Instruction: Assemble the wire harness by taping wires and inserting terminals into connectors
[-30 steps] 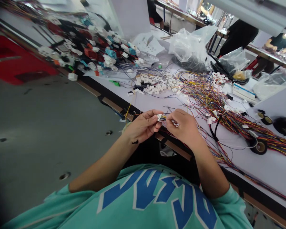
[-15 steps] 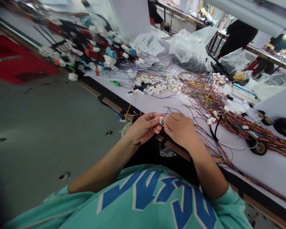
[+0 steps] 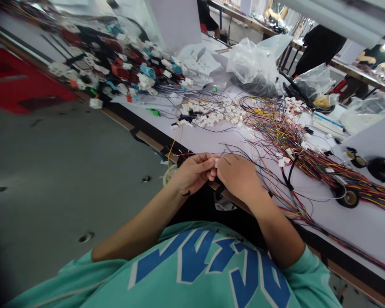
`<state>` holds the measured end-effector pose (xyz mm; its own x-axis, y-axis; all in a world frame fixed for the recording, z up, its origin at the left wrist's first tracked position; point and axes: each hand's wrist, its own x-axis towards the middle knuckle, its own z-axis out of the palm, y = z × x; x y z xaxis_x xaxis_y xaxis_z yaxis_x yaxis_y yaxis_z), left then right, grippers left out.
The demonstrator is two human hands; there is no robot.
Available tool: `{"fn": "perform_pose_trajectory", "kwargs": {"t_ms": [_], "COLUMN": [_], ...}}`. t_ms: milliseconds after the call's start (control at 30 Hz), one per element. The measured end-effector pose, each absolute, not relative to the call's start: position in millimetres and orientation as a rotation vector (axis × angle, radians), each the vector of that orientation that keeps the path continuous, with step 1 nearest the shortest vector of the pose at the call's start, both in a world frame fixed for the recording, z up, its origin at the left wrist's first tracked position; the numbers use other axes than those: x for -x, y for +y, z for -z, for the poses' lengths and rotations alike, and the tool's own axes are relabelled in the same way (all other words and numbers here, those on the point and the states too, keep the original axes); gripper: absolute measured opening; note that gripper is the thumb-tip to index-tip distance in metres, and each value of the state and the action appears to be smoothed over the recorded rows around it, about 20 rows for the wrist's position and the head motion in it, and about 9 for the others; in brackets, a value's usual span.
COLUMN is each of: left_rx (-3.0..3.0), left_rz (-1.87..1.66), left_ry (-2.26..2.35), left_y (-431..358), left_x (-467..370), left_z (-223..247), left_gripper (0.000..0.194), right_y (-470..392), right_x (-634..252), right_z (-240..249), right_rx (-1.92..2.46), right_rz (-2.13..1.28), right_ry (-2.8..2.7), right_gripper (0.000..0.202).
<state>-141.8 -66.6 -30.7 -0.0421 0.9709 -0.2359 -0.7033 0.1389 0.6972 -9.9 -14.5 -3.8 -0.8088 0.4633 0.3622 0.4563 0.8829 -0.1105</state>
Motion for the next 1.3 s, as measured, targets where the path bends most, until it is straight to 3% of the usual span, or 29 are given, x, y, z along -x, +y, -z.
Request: {"fn": "perform_pose_trajectory", "kwargs": {"t_ms": [200, 633, 833, 1067, 1300], "left_rx": [-0.408, -0.475, -0.801, -1.204, -1.231], "left_rz": [-1.402, -1.472, -1.460, -1.396, -1.398], "left_ry": [0.807, 0.914, 1.048, 1.105, 1.116], "left_y": [-66.7, -67.4, -58.6, -40.0, -33.1], "left_x": [142.5, 139.7, 152.8, 161.3, 167.9], "left_z": [29.3, 33.2, 17.0, -21.9, -40.6], "left_gripper": [0.028, 0.039, 0.033, 0.011, 0.008], "right_y": [-9.2, -14.1, 5.1, 4.9, 8.7], "right_x": [8.6, 13.5, 1.0, -2.9, -37.6], "right_z": [3.1, 10.3, -5.4, -24.3, -34.8], "right_rx": [0.699, 0.805, 0.671, 0.881, 0.948], "right_rz": [-0.350, -0.227, -0.491, -1.195, -1.617], "right_ry": [-2.471, -2.664, -2.459, -2.432, -2.256], "right_gripper": [0.012, 0.017, 0.017, 0.022, 0.025]}}
